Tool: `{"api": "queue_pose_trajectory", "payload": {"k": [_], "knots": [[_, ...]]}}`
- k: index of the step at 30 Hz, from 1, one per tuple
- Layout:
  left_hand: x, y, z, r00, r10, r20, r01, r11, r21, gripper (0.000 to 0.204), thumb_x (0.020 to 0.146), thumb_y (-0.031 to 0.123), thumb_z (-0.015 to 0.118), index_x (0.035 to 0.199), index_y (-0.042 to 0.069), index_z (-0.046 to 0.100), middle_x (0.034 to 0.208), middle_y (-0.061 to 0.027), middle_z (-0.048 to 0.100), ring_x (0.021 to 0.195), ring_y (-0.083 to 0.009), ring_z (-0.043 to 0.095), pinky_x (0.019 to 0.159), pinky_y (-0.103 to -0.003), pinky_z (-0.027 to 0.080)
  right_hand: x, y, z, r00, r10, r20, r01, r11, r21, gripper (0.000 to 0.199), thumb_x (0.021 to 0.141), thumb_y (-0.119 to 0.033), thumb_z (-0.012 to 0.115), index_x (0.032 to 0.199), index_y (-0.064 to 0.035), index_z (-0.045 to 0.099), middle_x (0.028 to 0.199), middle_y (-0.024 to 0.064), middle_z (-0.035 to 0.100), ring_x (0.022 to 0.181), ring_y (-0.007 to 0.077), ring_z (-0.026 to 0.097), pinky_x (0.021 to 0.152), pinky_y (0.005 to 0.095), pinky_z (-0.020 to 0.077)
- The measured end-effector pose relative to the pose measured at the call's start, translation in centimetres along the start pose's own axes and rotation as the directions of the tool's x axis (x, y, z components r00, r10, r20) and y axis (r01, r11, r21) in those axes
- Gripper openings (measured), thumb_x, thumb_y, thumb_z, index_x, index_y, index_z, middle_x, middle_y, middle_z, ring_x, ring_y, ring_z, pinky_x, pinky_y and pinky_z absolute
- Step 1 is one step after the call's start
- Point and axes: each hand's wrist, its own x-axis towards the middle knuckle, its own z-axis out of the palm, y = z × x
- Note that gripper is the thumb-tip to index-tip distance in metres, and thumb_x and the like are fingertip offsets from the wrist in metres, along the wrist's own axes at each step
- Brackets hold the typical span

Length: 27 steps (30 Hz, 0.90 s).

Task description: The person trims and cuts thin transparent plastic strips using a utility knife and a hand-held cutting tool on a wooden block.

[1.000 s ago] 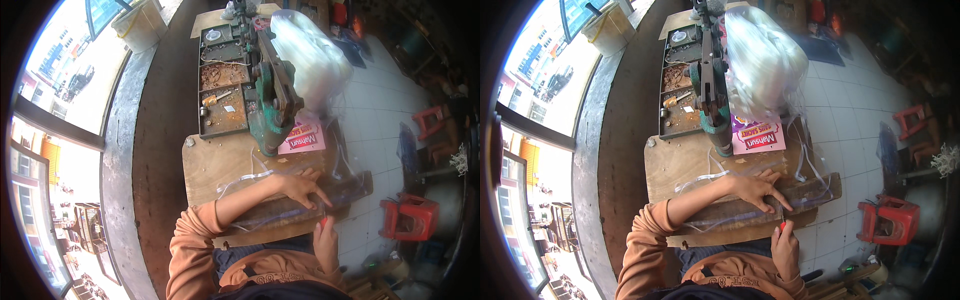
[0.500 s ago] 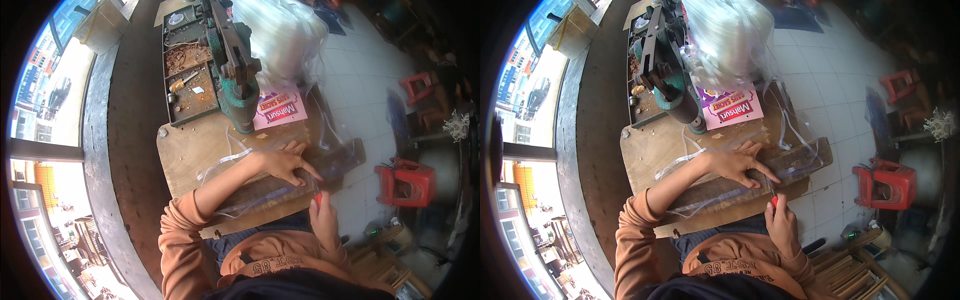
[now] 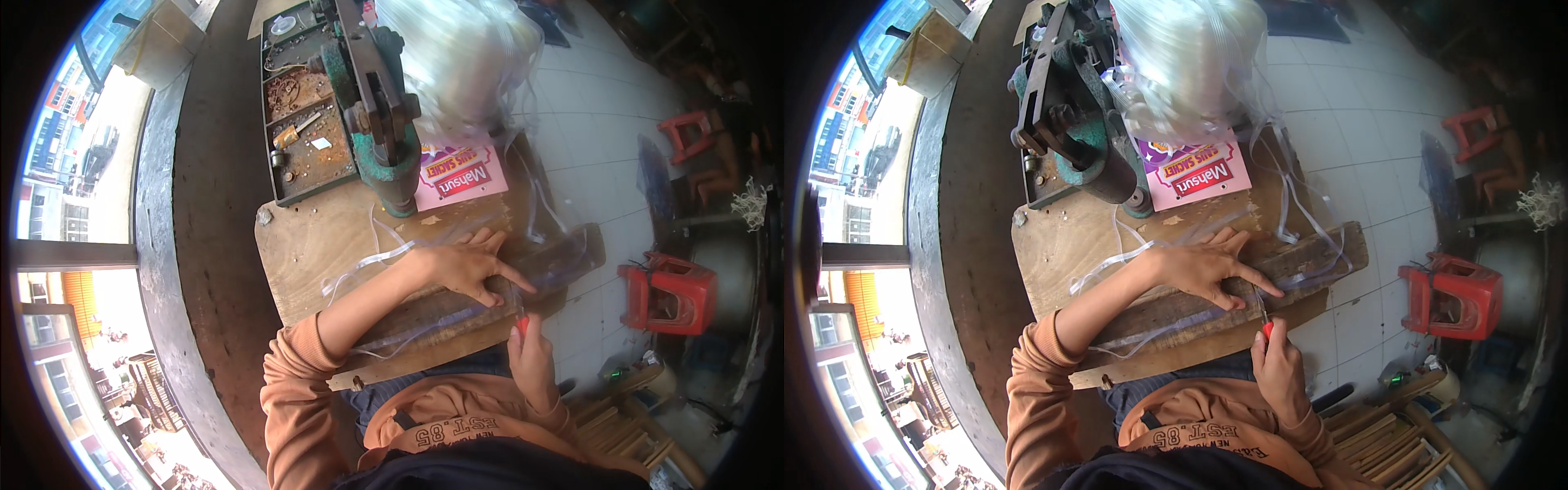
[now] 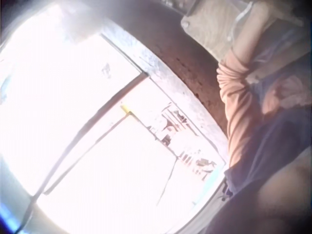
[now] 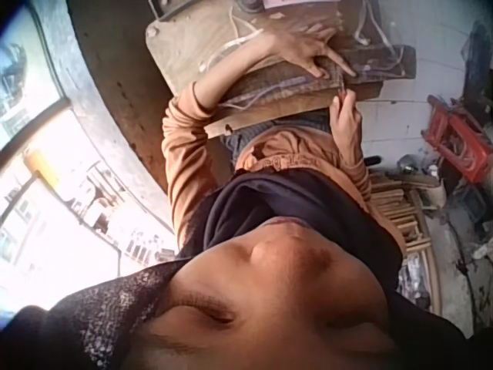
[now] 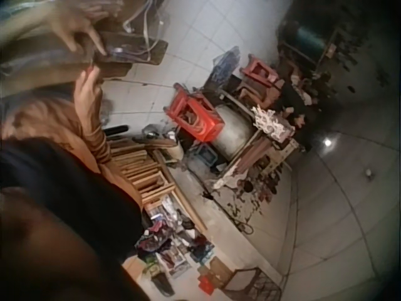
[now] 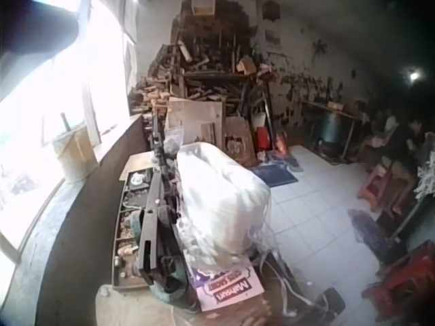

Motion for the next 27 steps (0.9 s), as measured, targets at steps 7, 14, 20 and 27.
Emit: {"api": "queue_pose_trajectory", "payload": {"k": [7, 14, 20, 27], "knots": [[0.08, -0.17, 0.21, 1.000, 0.003, -0.025, -0.003, 1.000, -0.002, 0.047, 0.080, 0.043, 0.063, 0.127, 0.042, 0.053, 0.136, -0.0268, 0.027, 0.116, -0.0389, 0.032, 0.105, -0.044, 0.021, 0.03, -0.27, -0.55, 0.999, 0.020, 0.041, -0.018, 0.998, -0.053, 0.023, 0.091, -0.009, 0.049, 0.109, 0.0021, 0.040, 0.068, 0.0271, 0.056, 0.065, 0.0449, 0.058, 0.049, 0.0466, 0.0437], [0.04, -0.14, 0.20, 1.000, -0.005, -0.017, 0.005, 1.000, 0.000, 0.047, 0.080, 0.044, 0.063, 0.126, 0.043, 0.053, 0.134, -0.0248, 0.029, 0.114, -0.0378, 0.033, 0.104, -0.044, 0.022, -0.02, -0.42, -0.59, 0.999, 0.029, 0.032, -0.028, 0.998, -0.049, 0.022, 0.091, -0.011, 0.048, 0.108, 0.0016, 0.039, 0.067, 0.0265, 0.056, 0.065, 0.0451, 0.058, 0.048, 0.0477, 0.0426], [0.00, 0.06, -0.10, 1.000, -0.004, -0.017, 0.004, 1.000, 0.020, 0.047, 0.080, 0.043, 0.063, 0.126, 0.044, 0.052, 0.136, -0.0231, 0.029, 0.111, -0.0361, 0.035, 0.102, -0.044, 0.023, 0.12, -0.60, -0.74, 0.993, 0.073, 0.092, -0.068, 0.996, -0.060, 0.020, 0.092, -0.011, 0.048, 0.106, -0.0001, 0.039, 0.067, 0.0261, 0.056, 0.065, 0.0452, 0.058, 0.047, 0.0484, 0.0416], [-0.02, 0.16, -0.03, 1.000, -0.005, -0.019, 0.006, 1.000, 0.026, 0.048, 0.080, 0.043, 0.063, 0.126, 0.045, 0.052, 0.140, -0.0239, 0.024, 0.114, -0.0366, 0.034, 0.104, -0.045, 0.021, 0.04, -0.55, -0.39, 0.996, 0.048, 0.070, -0.045, 0.998, -0.049, 0.020, 0.091, -0.010, 0.048, 0.106, 0.0006, 0.039, 0.069, 0.0258, 0.057, 0.065, 0.0449, 0.058, 0.048, 0.0481, 0.0425]]}}
